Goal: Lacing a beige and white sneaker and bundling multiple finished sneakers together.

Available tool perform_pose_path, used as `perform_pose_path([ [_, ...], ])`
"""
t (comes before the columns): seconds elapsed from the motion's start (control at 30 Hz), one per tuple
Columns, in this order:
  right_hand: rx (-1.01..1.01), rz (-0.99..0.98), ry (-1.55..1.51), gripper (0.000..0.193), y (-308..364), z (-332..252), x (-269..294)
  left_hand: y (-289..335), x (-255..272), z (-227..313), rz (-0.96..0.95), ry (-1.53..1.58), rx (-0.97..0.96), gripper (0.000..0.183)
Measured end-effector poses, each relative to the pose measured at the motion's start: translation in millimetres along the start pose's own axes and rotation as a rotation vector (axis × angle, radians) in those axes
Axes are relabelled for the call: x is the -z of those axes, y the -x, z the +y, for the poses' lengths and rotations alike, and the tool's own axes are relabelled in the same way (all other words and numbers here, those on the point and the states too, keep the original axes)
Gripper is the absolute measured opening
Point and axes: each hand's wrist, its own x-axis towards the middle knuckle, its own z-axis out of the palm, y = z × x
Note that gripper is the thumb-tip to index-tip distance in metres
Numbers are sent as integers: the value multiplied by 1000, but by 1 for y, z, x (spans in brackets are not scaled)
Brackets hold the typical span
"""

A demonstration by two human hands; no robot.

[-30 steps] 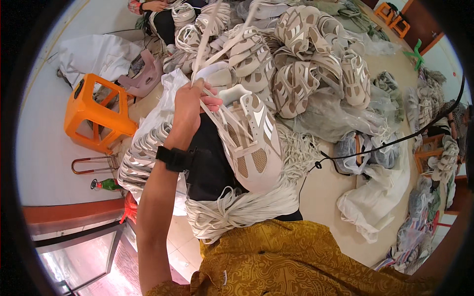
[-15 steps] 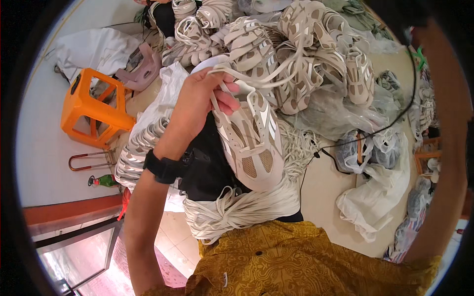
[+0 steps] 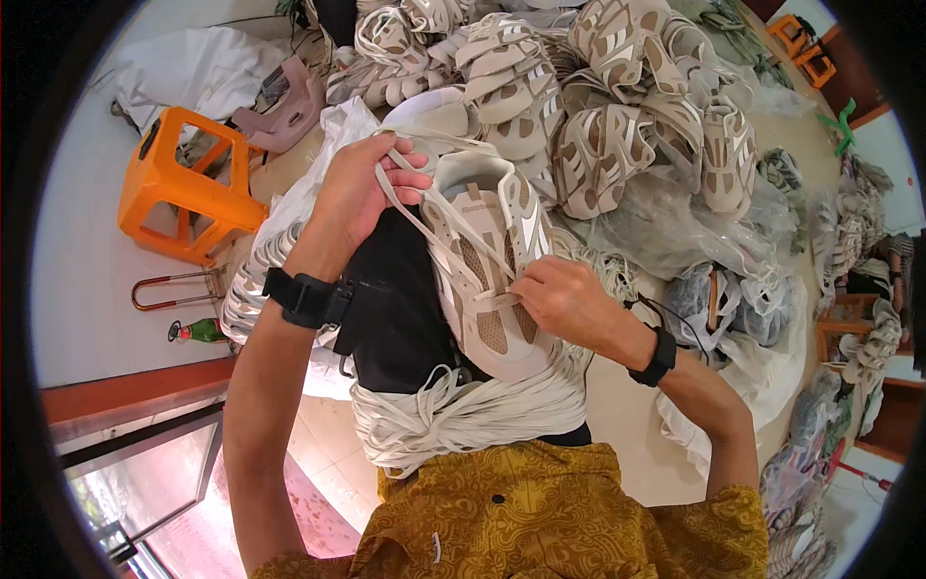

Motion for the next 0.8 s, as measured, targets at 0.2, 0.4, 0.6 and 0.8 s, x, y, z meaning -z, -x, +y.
perform_pose_path([
  [0.2, -93, -35, 10, 7, -8, 3, -3, -1, -1, -2, 11, -38, -2, 24],
  [0.4, 9, -150, 165, 10, -30, 6, 0, -3, 1, -7, 31, -33, 3, 24],
  [0.6, -743, -780, -1131, 11, -51, 28, 11, -6, -3, -15, 40, -19, 52, 23],
  [0.8, -268, -211, -413, 9, -20, 13, 15, -4, 2, -13, 24, -51, 46, 23],
])
